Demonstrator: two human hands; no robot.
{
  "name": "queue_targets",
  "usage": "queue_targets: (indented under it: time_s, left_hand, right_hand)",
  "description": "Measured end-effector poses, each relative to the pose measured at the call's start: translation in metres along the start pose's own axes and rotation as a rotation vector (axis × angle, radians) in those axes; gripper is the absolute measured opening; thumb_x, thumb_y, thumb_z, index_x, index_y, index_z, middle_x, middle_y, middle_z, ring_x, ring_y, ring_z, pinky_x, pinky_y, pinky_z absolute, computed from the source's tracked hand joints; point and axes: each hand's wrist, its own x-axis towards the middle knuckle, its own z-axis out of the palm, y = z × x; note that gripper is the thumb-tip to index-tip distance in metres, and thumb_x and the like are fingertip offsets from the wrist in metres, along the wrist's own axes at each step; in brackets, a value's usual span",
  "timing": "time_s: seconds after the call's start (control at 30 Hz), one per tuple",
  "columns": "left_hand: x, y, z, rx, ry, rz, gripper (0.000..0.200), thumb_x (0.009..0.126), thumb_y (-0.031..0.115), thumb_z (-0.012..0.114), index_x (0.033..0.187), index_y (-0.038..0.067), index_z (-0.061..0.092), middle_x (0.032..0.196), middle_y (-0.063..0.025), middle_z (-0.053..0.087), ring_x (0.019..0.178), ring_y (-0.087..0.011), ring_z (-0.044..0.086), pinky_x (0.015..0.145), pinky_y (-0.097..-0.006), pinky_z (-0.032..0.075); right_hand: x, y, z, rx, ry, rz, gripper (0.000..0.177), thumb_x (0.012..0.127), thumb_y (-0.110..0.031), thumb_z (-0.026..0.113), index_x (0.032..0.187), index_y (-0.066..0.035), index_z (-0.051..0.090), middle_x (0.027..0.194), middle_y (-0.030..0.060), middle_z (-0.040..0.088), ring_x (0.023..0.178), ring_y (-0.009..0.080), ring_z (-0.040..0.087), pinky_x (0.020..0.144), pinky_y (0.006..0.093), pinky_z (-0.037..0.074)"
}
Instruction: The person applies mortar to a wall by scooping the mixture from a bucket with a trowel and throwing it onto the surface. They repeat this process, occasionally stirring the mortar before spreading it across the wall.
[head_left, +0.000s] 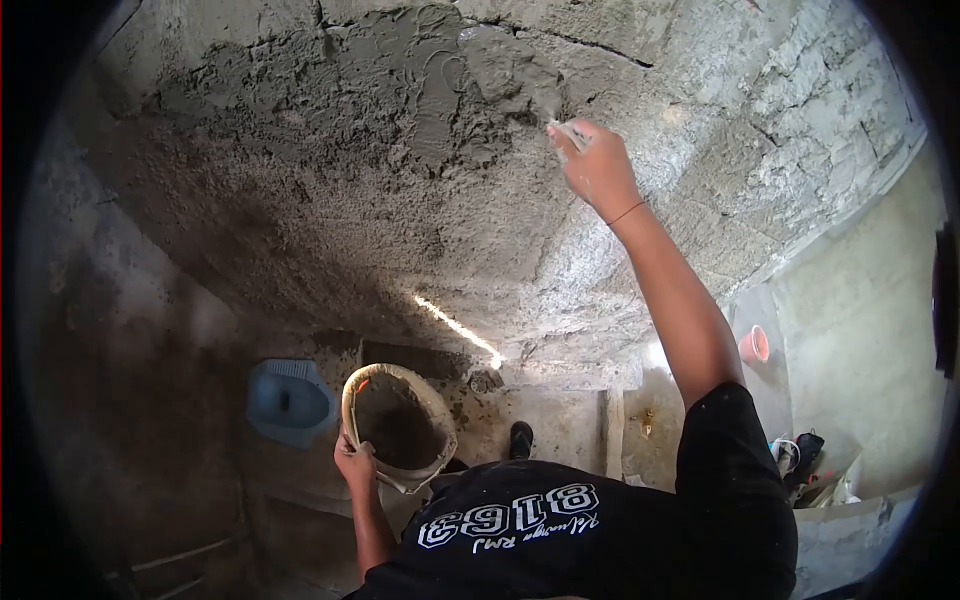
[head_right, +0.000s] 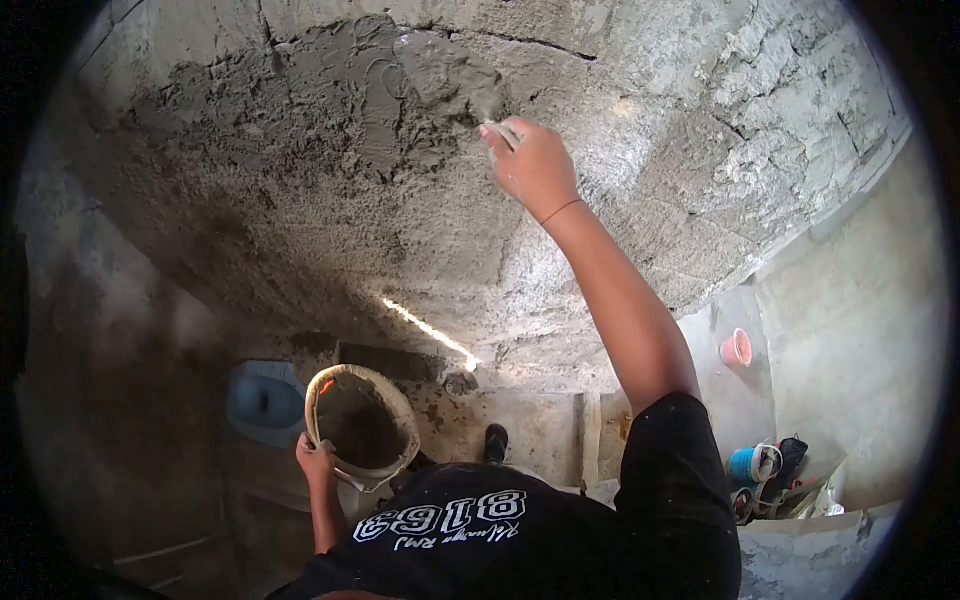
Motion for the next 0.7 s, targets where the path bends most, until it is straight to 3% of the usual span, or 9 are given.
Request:
queue_targets:
  time_s: [0.1, 0.27, 0.43, 0.57, 0.7]
  left_hand:
    - [0.001, 0.001, -0.003, 0.01, 0.0, 0.004, 0.012, 0.064, -0.005, 0.05, 0.07, 0.006, 0.051, 0.063, 0.0013, 0.048, 0.054, -0.0087, 0.044, 0.05, -0.0235, 0.036]
    - [-0.001, 0.001, -0.004, -0.036, 0.035, 0.0, 0.012, 0.064, -0.005, 0.05, 0.069, 0.006, 0.05, 0.061, 0.0016, 0.048, 0.053, -0.0086, 0.043, 0.05, -0.0236, 0.036]
    - [-0.002, -0.007, -0.007, -0.047, 0.053, 0.012, 0.012, 0.064, -0.004, 0.051, 0.068, 0.006, 0.047, 0.061, 0.001, 0.047, 0.052, -0.0094, 0.044, 0.049, -0.0239, 0.037]
    - [-0.004, -0.001, -0.009, -0.027, 0.051, 0.024, 0.011, 0.064, -0.003, 0.051, 0.068, 0.006, 0.047, 0.06, 0.0007, 0.046, 0.052, -0.0096, 0.044, 0.049, -0.0239, 0.037]
    - [-0.007, 0.003, -0.006, 0.009, 0.047, 0.013, 0.011, 0.064, -0.003, 0.052, 0.068, 0.006, 0.047, 0.061, 0.0008, 0.046, 0.052, -0.0092, 0.043, 0.049, -0.0239, 0.036]
  right_hand:
    - [-0.007, 0.028, 0.0, 0.03, 0.069, -0.097, 0.039, 0.09, -0.041, 0.059, 0.093, -0.003, 0.067, 0.074, 0.0198, 0.063, 0.063, 0.0343, 0.058, 0.062, 0.0403, 0.047]
    - [-0.048, 0.05, -0.014, 0.209, 0.028, 0.107, 0.039, 0.092, -0.038, 0.059, 0.094, 0.0, 0.066, 0.069, 0.0162, 0.06, 0.06, 0.0228, 0.054, 0.061, 0.0368, 0.045]
    - [-0.051, 0.033, -0.018, 0.261, 0.075, 0.061, 0.038, 0.093, -0.037, 0.058, 0.087, 0.0, 0.064, 0.065, 0.01, 0.056, 0.056, 0.019, 0.045, 0.057, 0.0334, 0.041]
    - [-0.018, 0.006, 0.019, 0.438, -0.008, 0.016, 0.042, 0.094, -0.039, 0.055, 0.077, -0.001, 0.058, 0.061, 0.0069, 0.051, 0.054, 0.0173, 0.041, 0.053, 0.0329, 0.038]
    - [-0.012, -0.01, 0.069, 0.339, -0.015, -0.024, 0.041, 0.094, -0.038, 0.054, 0.076, -0.002, 0.058, 0.061, 0.0086, 0.052, 0.053, 0.018, 0.044, 0.053, 0.0345, 0.039]
